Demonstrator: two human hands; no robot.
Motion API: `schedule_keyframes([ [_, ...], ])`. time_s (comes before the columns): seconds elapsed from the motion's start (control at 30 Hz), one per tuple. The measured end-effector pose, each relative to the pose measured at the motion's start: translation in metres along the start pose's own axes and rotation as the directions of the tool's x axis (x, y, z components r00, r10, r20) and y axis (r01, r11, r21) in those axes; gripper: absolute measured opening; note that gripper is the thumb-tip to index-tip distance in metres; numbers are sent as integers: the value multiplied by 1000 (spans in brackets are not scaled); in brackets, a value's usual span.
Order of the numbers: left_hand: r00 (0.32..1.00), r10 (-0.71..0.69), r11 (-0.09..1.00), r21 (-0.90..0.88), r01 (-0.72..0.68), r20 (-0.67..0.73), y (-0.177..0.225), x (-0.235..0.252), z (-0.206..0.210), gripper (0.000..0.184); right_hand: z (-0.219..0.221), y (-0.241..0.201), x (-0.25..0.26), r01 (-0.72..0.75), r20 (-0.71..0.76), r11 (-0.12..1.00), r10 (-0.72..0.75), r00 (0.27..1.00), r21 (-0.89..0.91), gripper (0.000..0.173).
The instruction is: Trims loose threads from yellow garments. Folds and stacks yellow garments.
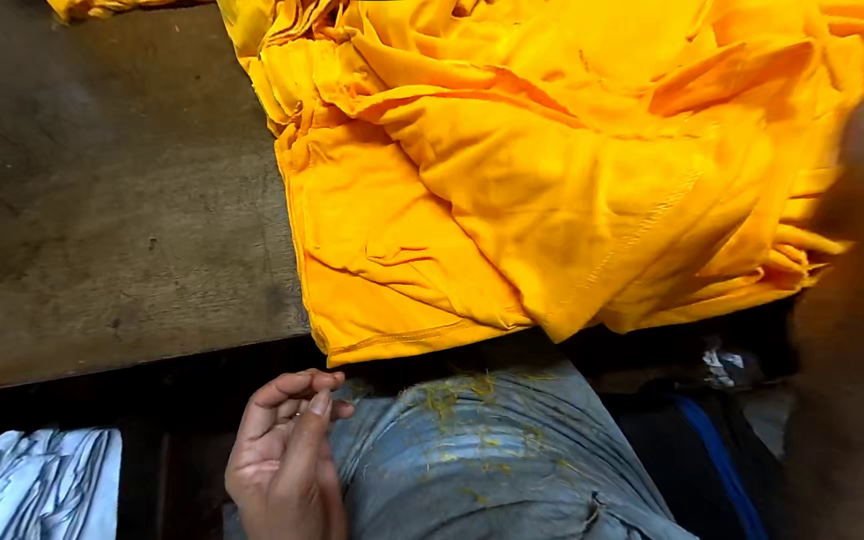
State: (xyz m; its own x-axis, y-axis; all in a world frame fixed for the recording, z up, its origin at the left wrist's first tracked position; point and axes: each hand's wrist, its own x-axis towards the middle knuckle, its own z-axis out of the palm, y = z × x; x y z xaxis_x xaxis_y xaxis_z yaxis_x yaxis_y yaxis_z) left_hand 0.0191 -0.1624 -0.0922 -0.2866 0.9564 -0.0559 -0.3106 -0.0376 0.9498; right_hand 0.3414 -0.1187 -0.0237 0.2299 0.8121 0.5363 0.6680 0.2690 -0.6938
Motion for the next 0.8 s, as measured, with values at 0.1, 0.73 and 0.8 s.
schedule_keyframes([
  [0.1,999,14,1000,-6,-14,52,-5,-4,4,14,51,-27,-12,345,318,938,-315,894,-39,20],
  [0.73,939,-185,975,-64,212,291,-12,4,16,26,89,-21,-11,20,546,968,-159,823,252,21],
  [0.8,952,-167,979,-69,191,256,-11,3,17,24,97,-26,-19,204,568,962,-272,777,182,22],
])
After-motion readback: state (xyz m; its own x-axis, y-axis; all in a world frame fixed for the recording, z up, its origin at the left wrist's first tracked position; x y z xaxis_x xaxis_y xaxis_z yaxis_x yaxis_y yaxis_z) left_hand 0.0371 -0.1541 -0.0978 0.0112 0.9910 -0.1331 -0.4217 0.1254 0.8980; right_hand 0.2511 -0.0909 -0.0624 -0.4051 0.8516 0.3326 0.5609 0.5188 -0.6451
